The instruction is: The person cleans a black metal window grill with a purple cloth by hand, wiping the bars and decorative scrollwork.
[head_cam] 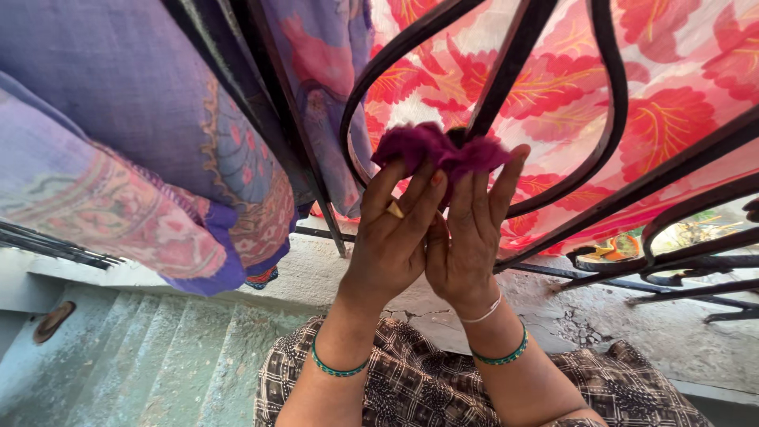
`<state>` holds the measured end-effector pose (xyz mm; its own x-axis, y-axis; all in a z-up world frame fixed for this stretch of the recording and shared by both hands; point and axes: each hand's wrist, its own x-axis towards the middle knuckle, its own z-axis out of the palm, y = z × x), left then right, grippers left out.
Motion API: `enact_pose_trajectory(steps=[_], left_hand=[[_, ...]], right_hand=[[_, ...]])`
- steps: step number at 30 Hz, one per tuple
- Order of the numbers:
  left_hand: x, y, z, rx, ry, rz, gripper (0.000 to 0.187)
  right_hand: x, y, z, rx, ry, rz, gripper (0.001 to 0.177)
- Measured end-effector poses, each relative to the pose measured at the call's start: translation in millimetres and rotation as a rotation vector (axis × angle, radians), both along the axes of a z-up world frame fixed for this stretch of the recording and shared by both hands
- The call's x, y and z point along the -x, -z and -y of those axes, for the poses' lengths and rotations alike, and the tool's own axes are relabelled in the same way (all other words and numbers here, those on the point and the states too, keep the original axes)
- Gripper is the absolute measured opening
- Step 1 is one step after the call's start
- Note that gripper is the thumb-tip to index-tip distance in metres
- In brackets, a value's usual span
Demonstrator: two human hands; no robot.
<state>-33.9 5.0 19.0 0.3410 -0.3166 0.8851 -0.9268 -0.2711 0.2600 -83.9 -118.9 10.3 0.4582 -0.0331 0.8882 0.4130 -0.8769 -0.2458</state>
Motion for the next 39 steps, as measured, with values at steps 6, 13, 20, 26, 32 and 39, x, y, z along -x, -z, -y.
enact_pose_trajectory(steps=[6,13,20,26,32,39], left_hand=[[1.9,-17.4,-7.7,-0.090,0.080,-0.080,0.051],[23.5,-30.7,-24.8,0.065,0.197,-0.139,0.044],[32.1,-43.0,-41.4,0.258,0.573,-0.236,0.030],[21.1,-45.6,-65.0,0.527,0.301,-0.136,0.021],[19.8,-42.4,-62.5,0.446,0.149,-0.152,0.024],[26.2,-51.4,-57.0,0.255,0.168,-0.022,0.027]], right_hand=[[-5.7,21.9,7.8,0.031,0.081,0.043,0.050],[11.7,7.6,-3.4,-0.095,0.161,0.171,0.030],[9.9,-53.1,-8.7,-0.106,0.088,0.224,0.018],[2.9,-162.3,-5.0,0.177,0.221,0.390,0.032],[-48.5,-209.5,-29.2,0.490,0.168,0.205,0.004],[-52.3,-226.4,-42.2,0.776,0.031,0.204,0.016]])
